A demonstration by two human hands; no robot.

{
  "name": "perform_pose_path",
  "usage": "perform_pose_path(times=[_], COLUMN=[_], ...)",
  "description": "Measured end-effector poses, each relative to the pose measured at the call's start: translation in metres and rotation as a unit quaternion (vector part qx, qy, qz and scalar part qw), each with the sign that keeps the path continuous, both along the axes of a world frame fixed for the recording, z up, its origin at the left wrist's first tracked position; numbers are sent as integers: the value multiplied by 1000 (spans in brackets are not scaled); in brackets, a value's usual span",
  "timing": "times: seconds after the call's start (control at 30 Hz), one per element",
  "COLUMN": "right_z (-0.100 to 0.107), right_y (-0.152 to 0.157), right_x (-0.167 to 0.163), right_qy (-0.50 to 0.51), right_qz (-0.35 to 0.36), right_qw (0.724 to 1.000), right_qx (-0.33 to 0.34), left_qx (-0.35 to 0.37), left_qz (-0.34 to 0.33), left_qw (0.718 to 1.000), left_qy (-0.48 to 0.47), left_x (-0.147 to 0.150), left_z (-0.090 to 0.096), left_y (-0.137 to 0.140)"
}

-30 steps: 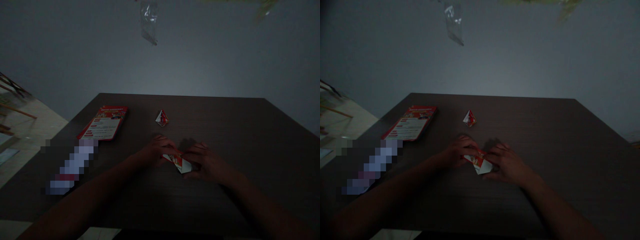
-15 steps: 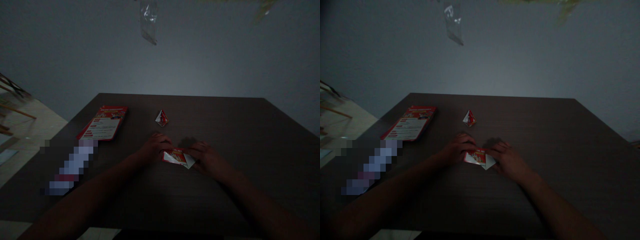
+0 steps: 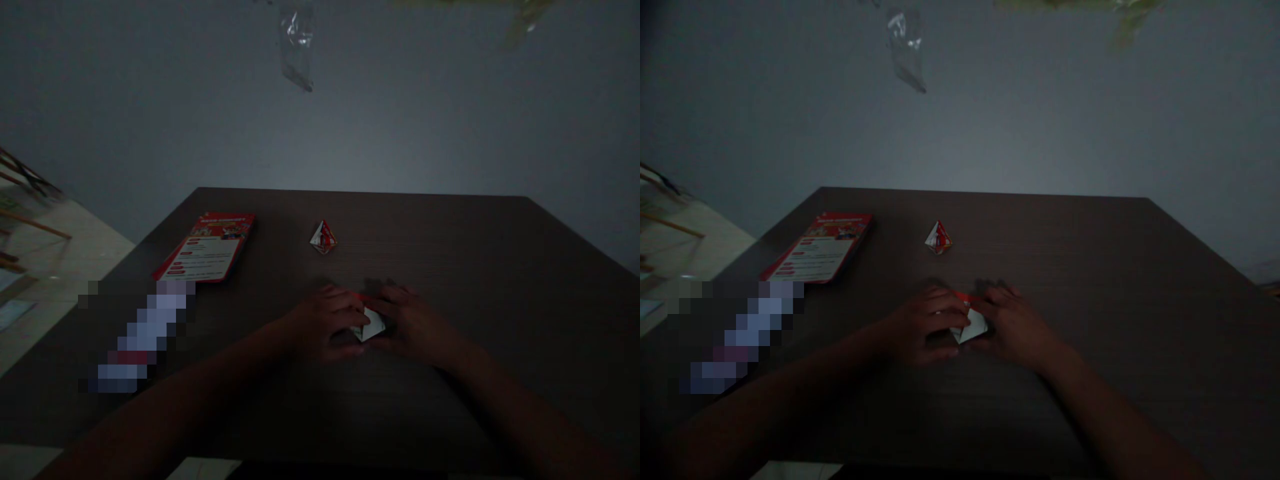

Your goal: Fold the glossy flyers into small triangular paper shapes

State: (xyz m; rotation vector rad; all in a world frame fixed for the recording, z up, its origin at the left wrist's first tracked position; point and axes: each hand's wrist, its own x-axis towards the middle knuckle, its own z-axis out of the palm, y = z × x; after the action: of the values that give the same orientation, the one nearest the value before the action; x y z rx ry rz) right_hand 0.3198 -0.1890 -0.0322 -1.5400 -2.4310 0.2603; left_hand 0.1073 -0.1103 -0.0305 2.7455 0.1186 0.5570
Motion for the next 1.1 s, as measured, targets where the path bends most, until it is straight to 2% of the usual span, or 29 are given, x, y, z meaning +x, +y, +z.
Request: perform_pose_path(times=[0.3, 0.47, 0.9, 1.1], right_z=[6, 7, -3, -8], right_y=[0, 1, 5, 6], right_x=[2, 6, 14, 16], right_qy=[13, 26, 54, 56], right_qz=[4, -26, -51, -50], right_qw=[1000, 999, 997, 996], right_qx=[-5, -1, 33, 39], left_qx=[50, 55, 75, 103], left_qz=[-13, -12, -16, 28], left_qw=[997, 996, 992, 987], left_qy=[56, 63, 95, 121], left_x=[0, -4, -6, -5], left_z=[-1, -2, -4, -4], left_y=[4, 9, 16, 20])
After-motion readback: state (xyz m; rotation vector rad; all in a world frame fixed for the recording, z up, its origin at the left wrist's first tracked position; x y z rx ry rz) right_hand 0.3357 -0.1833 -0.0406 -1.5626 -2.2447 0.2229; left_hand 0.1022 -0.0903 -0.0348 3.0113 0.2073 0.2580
